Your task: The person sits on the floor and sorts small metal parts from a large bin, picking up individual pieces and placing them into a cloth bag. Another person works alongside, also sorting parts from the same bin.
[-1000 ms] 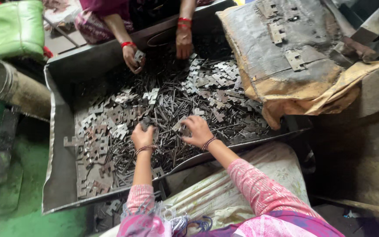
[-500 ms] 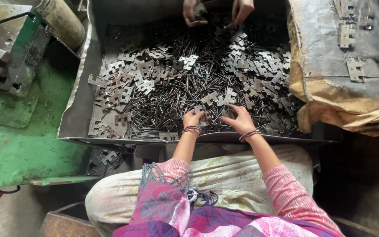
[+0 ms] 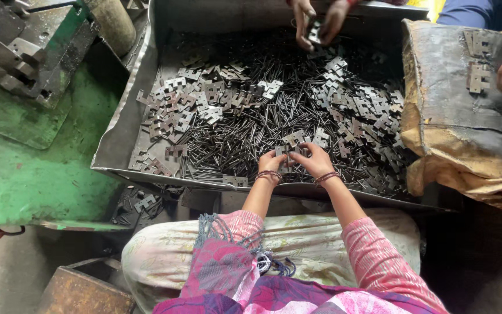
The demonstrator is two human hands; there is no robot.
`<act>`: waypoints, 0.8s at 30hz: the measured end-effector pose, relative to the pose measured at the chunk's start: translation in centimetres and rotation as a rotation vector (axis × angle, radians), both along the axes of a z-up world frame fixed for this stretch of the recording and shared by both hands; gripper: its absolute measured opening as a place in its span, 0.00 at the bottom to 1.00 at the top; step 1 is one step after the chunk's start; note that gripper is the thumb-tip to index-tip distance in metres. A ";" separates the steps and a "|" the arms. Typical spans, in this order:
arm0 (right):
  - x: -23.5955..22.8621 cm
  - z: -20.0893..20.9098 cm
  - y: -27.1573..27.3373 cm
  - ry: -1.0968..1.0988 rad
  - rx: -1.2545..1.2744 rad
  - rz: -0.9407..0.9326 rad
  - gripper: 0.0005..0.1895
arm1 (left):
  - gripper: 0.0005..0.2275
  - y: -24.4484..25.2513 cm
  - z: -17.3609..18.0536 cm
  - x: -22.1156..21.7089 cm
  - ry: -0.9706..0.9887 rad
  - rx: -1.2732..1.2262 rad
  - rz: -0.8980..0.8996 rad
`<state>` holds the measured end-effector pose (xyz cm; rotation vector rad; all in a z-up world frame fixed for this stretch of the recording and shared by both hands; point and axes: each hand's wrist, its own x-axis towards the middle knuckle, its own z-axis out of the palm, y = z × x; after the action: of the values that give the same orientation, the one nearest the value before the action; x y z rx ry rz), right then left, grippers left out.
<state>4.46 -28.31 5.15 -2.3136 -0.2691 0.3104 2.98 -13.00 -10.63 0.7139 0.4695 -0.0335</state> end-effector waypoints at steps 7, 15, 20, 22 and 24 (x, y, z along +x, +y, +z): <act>-0.5 0.4 -0.5 0.061 -0.369 -0.096 0.38 | 0.12 0.0 0.9 -0.5 0.065 0.009 -0.025; 0.7 -2.7 -3.2 0.000 -0.329 -0.027 0.31 | 0.11 -0.1 2.4 -0.7 0.090 0.031 -0.014; -0.3 -2.7 -3.7 -0.199 -0.383 0.077 0.22 | 0.10 0.2 2.2 -0.6 0.119 0.012 -0.010; -0.3 -2.6 -3.5 -0.239 -0.480 0.166 0.22 | 0.10 0.1 1.8 -0.4 0.121 0.001 0.004; -0.1 -2.6 -3.0 -0.221 -0.593 0.224 0.22 | 0.10 0.0 1.4 -0.2 0.109 -0.019 0.016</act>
<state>4.40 -31.31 2.50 -2.9151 -0.6183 0.2685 2.80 -12.98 -9.27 0.6915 0.5791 -0.0619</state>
